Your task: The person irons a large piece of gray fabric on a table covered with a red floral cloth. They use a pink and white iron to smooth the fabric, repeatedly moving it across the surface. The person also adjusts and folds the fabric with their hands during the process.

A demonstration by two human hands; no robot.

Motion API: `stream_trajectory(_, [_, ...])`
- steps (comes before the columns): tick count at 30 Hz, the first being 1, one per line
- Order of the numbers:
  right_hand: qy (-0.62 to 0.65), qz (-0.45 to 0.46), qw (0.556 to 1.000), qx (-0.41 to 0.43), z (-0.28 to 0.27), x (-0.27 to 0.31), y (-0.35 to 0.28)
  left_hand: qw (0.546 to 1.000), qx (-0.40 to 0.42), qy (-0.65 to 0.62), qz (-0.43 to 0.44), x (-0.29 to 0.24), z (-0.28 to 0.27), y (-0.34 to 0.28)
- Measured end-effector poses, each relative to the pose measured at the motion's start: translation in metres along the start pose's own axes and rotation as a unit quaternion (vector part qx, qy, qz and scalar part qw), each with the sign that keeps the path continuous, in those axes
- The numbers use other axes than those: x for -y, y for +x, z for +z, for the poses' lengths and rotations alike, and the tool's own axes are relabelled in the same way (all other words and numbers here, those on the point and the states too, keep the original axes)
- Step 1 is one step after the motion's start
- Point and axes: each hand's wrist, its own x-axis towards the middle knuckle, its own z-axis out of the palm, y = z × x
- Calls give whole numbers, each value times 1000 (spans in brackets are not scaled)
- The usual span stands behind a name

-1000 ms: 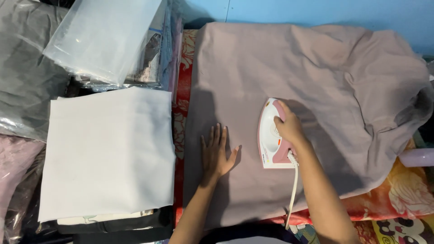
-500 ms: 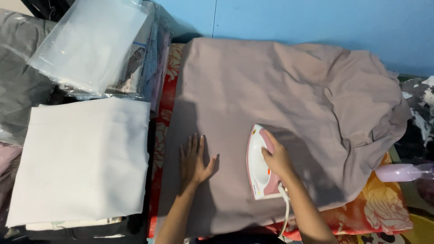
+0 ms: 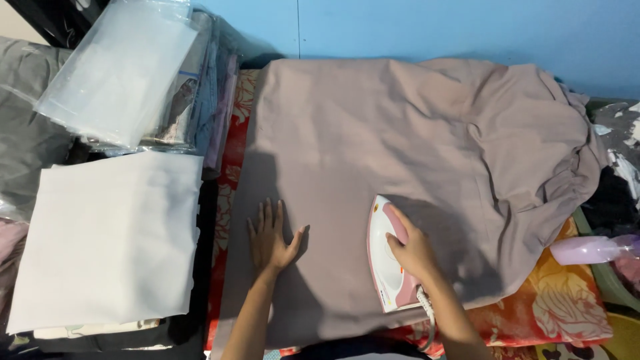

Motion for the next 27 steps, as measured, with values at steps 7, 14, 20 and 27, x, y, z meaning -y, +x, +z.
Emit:
stream_trajectory(7, [12,-70,997,-42,4,-28,79,1000,-2,9,-3,2,8,2])
stream_trajectory(14, [-51,-71,996,-26,-4,-38,82,1000,-17,-25,2,4,12,2])
stream_trajectory(20, [-216,55,975,23,-35,1,-20,1000,-25,-11,-3,3,12,2])
stream_trajectory(27, [-258,82,963,1,-20,0,52,1000,-12,-18,-3,4,14,3])
